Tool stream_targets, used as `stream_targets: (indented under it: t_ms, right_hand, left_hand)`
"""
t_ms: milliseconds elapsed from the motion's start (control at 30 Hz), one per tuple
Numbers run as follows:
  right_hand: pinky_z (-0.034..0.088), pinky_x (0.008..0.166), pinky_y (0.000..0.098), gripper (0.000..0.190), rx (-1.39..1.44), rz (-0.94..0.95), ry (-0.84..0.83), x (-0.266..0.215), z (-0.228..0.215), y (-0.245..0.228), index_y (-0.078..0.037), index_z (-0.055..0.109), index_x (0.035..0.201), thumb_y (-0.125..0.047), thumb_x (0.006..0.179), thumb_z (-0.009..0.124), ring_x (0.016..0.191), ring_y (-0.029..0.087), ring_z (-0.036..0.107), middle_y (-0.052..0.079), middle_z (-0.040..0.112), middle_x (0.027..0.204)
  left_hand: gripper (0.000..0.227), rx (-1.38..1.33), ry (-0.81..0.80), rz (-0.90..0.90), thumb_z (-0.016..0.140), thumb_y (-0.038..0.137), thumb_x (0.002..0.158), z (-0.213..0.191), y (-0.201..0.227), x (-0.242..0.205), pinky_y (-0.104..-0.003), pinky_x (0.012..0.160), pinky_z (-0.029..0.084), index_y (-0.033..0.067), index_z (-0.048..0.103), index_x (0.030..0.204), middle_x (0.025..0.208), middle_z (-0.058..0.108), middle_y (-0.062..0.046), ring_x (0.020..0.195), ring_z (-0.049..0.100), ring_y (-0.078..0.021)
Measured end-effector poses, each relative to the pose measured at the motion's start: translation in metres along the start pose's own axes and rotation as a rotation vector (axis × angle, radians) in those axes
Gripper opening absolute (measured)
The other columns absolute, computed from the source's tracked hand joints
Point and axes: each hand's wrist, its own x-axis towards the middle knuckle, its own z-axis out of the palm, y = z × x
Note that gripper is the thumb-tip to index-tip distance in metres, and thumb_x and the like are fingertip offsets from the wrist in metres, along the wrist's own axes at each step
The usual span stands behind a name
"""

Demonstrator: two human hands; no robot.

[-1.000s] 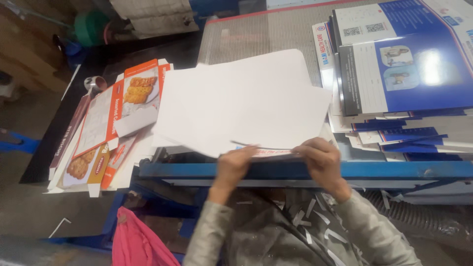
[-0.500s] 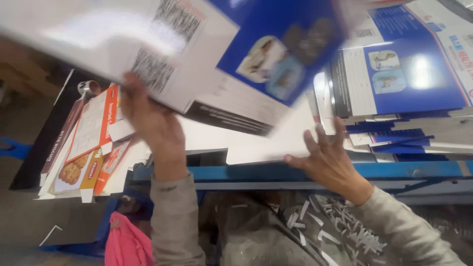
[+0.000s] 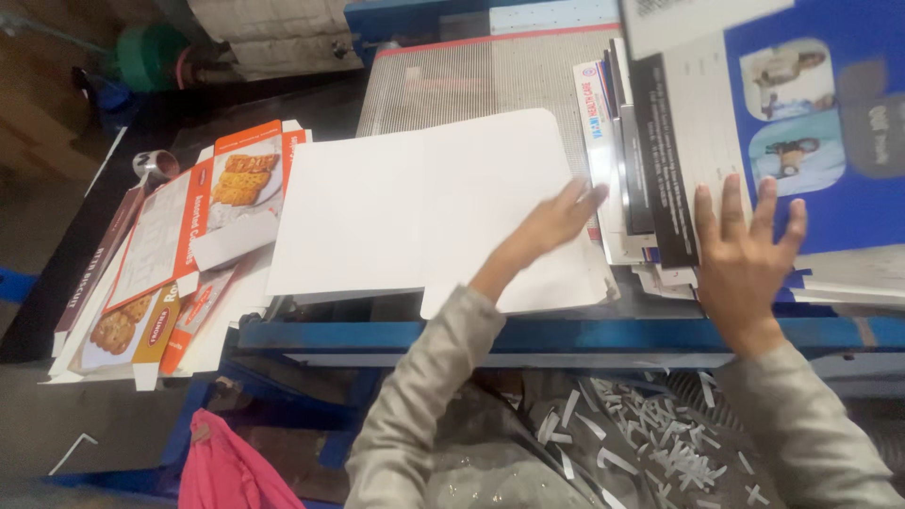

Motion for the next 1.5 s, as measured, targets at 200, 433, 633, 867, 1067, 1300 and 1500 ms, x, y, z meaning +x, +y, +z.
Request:
stream_targets:
  t_ms: [200,433,633,867,1067,1300,1500]
  right_hand:
    - [0.023,0.12,0.0658,0.036,0.041,0.05,-0.096,-0.001,0.115,-0.003,-0.015,0.061,0.144,-0.013,0.11,0.054,0.141,0.044,0.049,0.017,0.058,0.151]
    - [0.02,0.121,0.0727,0.056,0.149,0.089,-0.275,0.017,0.177,-0.015,-0.015,0.054,0.151,-0.012,0.096,0.055,0.15,0.048,0.043,0.022,0.052,0.155]
    - [0.01,0.112,0.0708,0.09,0.526,-0.109,-0.49,0.051,0.104,-0.015,-0.007,0.029,0.16,-0.017,0.077,0.062,0.151,0.046,0.02,0.027,0.027,0.164]
    - [0.04,0.11,0.0462,0.076,0.819,-0.557,-0.378,0.029,-0.009,-0.064,-0.014,0.057,0.14,-0.041,0.071,0.076,0.136,0.027,0.051,0.011,0.055,0.15]
    - [0.059,0.071,0.0338,0.016,1.202,-0.14,-0.295,0.042,-0.016,-0.076,-0.011,0.079,0.102,-0.01,0.088,0.072,0.078,0.023,0.076,0.007,0.079,0.098]
    - [0.057,0.063,0.0334,0.017,1.176,-0.048,-0.352,0.063,-0.034,-0.125,-0.009,0.08,0.1,-0.014,0.084,0.078,0.067,0.022,0.074,0.007,0.079,0.098]
    - [0.062,0.072,0.0282,0.02,1.545,0.173,-0.315,0.052,-0.01,-0.141,-0.007,0.076,0.11,-0.009,0.09,0.077,0.085,0.019,0.077,0.009,0.079,0.101]
  left_hand:
    - [0.073,0.213,0.295,0.129,0.052,0.055,0.1,-0.013,-0.102,-0.077,-0.046,0.111,0.042,-0.0012,0.046,0.146,0.146,0.055,-0.027,0.133,0.054,-0.0448]
    - [0.067,0.405,0.536,0.221,0.063,0.054,0.096,-0.036,-0.163,-0.143,-0.048,0.11,0.046,0.0023,0.058,0.139,0.146,0.061,-0.019,0.133,0.059,-0.0368]
    - [0.079,0.571,0.458,0.245,0.071,0.061,0.086,-0.038,-0.13,-0.152,-0.051,0.111,0.034,0.0025,0.059,0.137,0.149,0.056,-0.017,0.145,0.046,-0.0331]
    - [0.072,0.706,0.446,0.417,0.068,0.064,0.086,-0.035,-0.117,-0.172,-0.05,0.106,0.045,0.003,0.067,0.125,0.141,0.063,-0.016,0.135,0.057,-0.0325]
    - [0.035,0.62,0.4,0.301,0.064,0.044,0.099,-0.049,-0.097,-0.177,-0.043,0.081,0.057,0.0138,0.072,0.116,0.114,0.077,-0.01,0.103,0.073,-0.031]
    - [0.019,0.583,0.274,0.322,0.059,0.022,0.098,-0.02,-0.06,-0.111,-0.048,0.071,0.056,0.015,0.073,0.11,0.083,0.074,-0.014,0.08,0.073,-0.0348]
    - [0.022,0.398,0.268,0.213,0.061,0.031,0.099,-0.016,-0.101,-0.084,-0.048,0.07,0.055,0.0158,0.075,0.108,0.081,0.074,-0.016,0.077,0.072,-0.0371]
